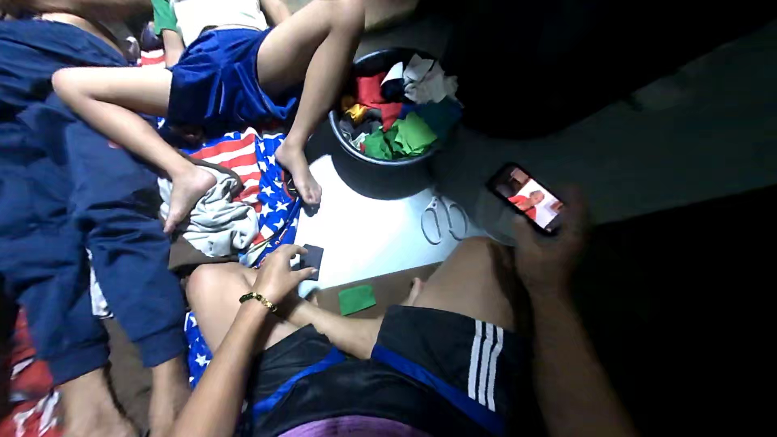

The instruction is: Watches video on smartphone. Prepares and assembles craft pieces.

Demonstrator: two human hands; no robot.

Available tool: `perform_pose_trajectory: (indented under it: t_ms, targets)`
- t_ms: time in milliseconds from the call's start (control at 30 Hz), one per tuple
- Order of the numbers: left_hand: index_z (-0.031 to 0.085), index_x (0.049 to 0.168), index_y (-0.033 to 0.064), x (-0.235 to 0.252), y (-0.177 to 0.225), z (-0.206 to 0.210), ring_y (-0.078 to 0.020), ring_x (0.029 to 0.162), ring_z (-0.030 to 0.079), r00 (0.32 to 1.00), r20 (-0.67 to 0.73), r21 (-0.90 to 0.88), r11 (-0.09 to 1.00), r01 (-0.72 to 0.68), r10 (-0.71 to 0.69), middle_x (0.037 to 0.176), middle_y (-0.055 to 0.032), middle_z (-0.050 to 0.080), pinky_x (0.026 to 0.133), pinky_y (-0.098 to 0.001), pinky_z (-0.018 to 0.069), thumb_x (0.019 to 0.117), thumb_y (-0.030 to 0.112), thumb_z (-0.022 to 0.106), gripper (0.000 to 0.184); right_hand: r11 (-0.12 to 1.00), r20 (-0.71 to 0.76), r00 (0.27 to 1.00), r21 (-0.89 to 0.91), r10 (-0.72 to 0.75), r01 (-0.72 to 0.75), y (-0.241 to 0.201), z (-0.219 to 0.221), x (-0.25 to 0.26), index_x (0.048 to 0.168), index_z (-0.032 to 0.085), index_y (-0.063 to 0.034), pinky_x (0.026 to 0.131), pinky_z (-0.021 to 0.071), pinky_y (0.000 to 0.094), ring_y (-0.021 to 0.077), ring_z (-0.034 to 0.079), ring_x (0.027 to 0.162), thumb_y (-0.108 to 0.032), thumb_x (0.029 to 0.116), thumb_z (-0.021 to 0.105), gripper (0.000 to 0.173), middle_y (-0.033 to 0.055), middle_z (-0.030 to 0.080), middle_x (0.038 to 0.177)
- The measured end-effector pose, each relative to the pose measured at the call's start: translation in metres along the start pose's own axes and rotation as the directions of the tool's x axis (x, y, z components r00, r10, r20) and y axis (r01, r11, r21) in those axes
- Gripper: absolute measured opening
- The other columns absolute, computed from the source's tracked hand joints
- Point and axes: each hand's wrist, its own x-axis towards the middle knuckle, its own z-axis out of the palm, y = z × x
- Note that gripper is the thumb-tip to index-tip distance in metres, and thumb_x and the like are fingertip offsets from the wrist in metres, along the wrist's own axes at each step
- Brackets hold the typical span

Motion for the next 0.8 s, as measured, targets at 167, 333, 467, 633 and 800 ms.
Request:
perform_pose_trajectory:
  t_ms: [167,333,467,633,800]
  targets:
    - [0.069,0.118,-0.0064,0.007,-0.005,0.033,-0.0415,0.113,0.065,0.994,-0.06,-0.015,0.995,-0.095,0.094,0.117,-0.0272,0.067,0.102,-0.0581,0.0494,0.0911,0.015,0.077,0.035,0.999,0.253,0.968,0.052,0.001,-0.015,-0.045,0.049,0.011,0.111,0.07,0.0105,0.099,0.0545,0.048,0.0348,0.068,0.108,-0.006,0.0974,0.065,0.022,0.0263,0.07,0.114]
    - [0.071,0.111,-0.0043,0.028,0.036,0.056,-0.0245,0.088,0.071,0.969,-0.069,-0.244,0.938,-0.245,0.236,0.102,-0.0172,0.072,0.083,-0.0415,0.0593,0.0916,0.009,0.074,0.024,0.954,0.242,0.925,-0.14,0.294,-0.266,-0.005,0.032,0.025,0.119,0.071,0.0046,0.105,0.0492,0.0525,0.0382,0.064,0.119,-0.005,0.0982,0.062,0.025,0.0253,0.068,0.122]
    - [0.067,0.117,-0.008,0.07,0.122,0.066,-0.0218,0.098,0.07,0.941,-0.02,-0.425,0.849,-0.314,0.338,0.11,-0.0189,0.07,0.091,-0.0373,0.0575,0.0974,0.006,0.066,0.025,0.928,0.113,0.932,-0.195,0.344,-0.319,0.077,0.009,0.035,0.136,0.058,0.0082,0.116,0.0372,0.0579,0.0458,0.048,0.138,-0.003,0.0789,0.084,0.064,0.0321,0.053,0.143]
    - [0.06,0.132,-0.0073,0.134,0.217,0.118,-0.0238,0.112,0.067,0.918,0.236,-0.574,0.808,-0.132,0.318,0.13,-0.0224,0.064,0.099,-0.0366,0.0543,0.1023,0.006,0.061,0.032,0.938,0.19,0.933,-0.227,0.305,-0.261,0.128,0.002,0.047,0.148,0.044,0.0111,0.122,0.0274,0.0581,0.0494,0.035,0.147,-0.01,0.0737,0.09,0.09,0.036,0.037,0.156]
    - [0.052,0.144,-0.0071,0.168,0.269,0.158,-0.0365,0.132,0.056,0.912,0.346,-0.32,0.941,-0.107,0.221,0.141,-0.0278,0.058,0.113,-0.0474,0.0423,0.1028,0.012,0.062,0.047,0.939,0.252,0.923,-0.259,0.292,-0.226,0.142,0.006,0.058,0.148,0.046,0.0087,0.119,0.0299,0.0606,0.0484,0.042,0.142,-0.02,0.0758,0.092,0.091,0.0331,0.046,0.151]
